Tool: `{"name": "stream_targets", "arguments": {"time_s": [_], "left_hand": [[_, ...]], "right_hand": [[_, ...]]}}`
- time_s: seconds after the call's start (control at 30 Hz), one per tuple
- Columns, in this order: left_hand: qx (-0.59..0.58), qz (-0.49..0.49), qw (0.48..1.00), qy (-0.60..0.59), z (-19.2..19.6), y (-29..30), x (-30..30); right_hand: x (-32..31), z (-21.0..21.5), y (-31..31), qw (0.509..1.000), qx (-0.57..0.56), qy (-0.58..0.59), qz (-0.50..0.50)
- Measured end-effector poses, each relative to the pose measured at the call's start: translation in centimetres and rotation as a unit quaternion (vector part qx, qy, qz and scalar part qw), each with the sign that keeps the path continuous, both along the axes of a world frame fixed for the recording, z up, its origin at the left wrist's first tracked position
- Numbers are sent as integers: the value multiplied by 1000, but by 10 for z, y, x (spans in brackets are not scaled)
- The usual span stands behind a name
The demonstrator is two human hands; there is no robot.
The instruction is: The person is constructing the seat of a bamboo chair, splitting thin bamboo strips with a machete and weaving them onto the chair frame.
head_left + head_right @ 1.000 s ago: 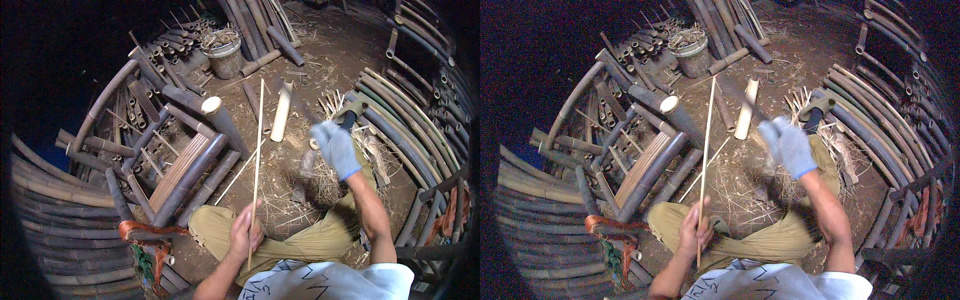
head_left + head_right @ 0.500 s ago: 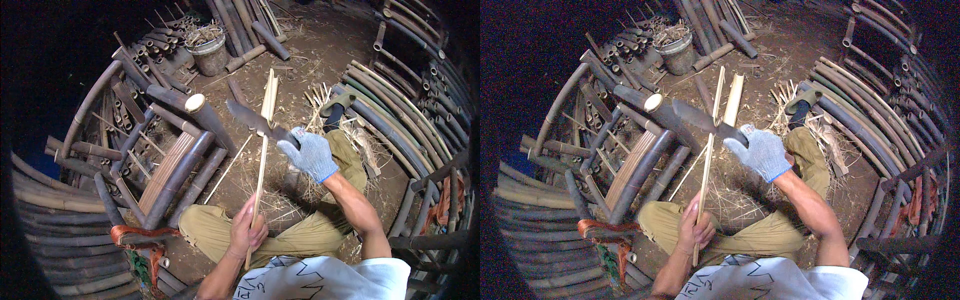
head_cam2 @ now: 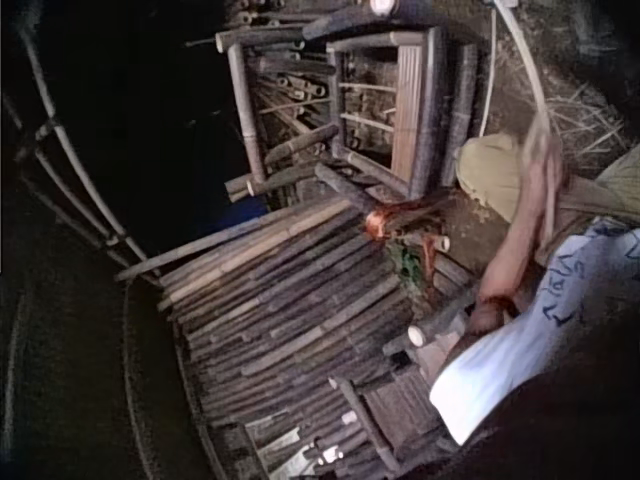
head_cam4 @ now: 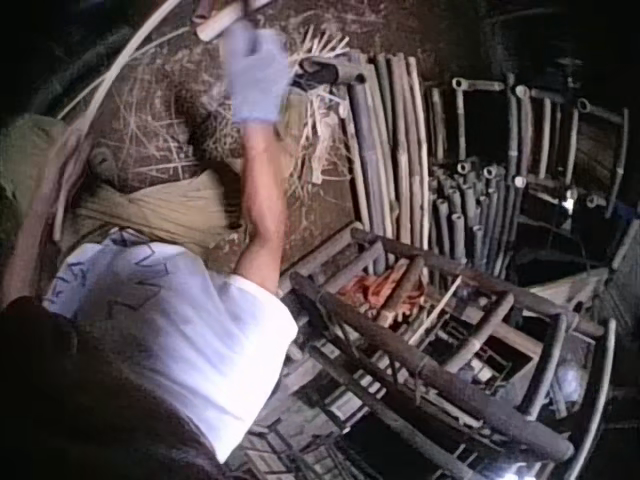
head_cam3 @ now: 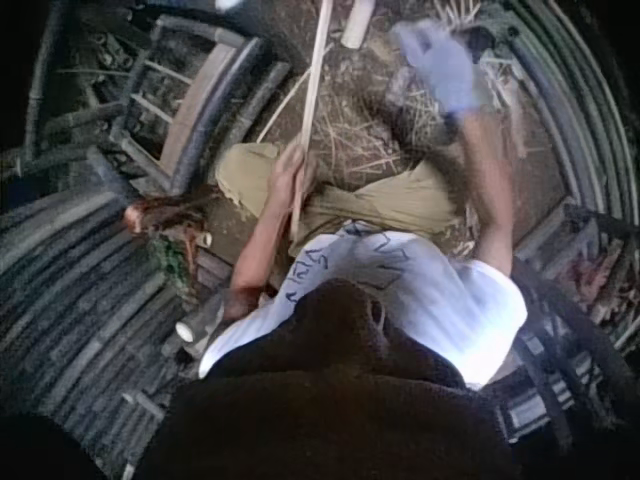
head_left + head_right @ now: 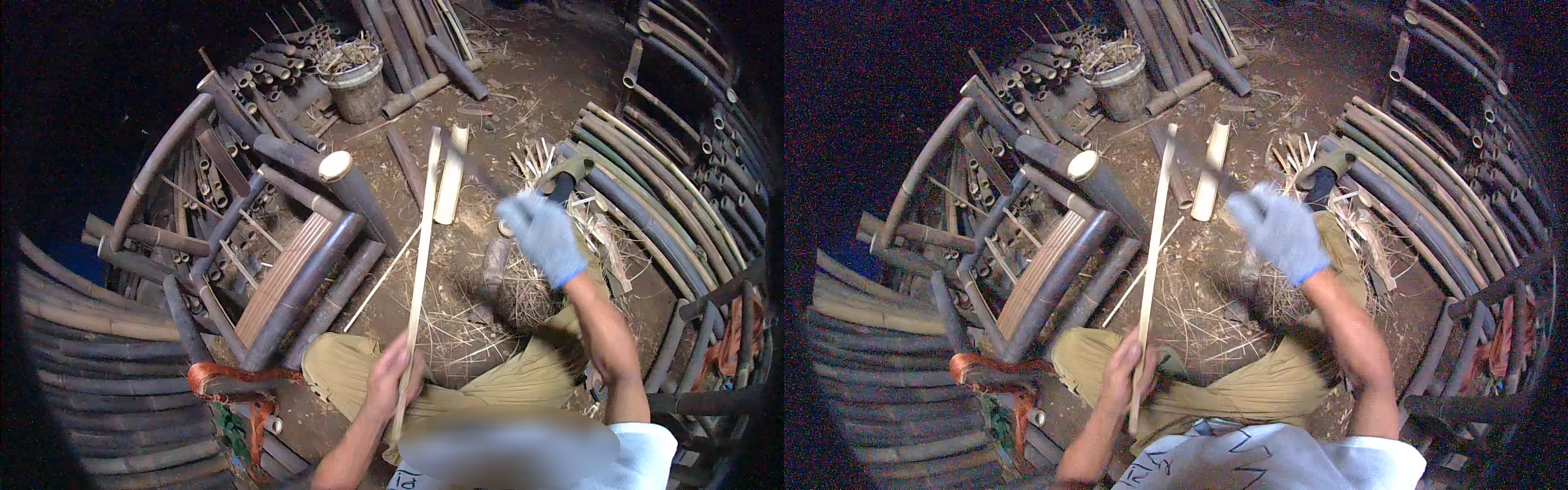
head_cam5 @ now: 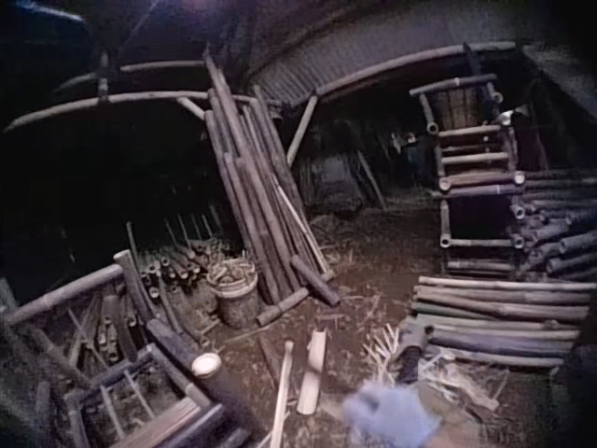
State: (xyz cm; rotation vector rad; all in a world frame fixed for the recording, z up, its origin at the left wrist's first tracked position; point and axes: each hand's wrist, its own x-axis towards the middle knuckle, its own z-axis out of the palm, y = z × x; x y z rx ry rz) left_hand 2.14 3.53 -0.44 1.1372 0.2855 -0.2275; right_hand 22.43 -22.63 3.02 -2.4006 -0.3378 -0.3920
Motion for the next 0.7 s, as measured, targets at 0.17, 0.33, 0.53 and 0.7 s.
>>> {"name": "stream_targets", "arguments": {"time_s": [0.17,0.33,0.53,0.7], "left_hand": [[130,2,988,-84,27,-37,69],[190,-1,979,-68,38,-52,61],[232,-56,971,-33,27,-54,8],[179,-72,981,-30,8,-34,-46]], "right_hand": [[-84,-4,38,992,0,20,124],[-73,-21,45,997,-27,5,65],[1,-35,9,999,11,19,-41],[102,-78,-77,992,-13,-71,-107]]}}
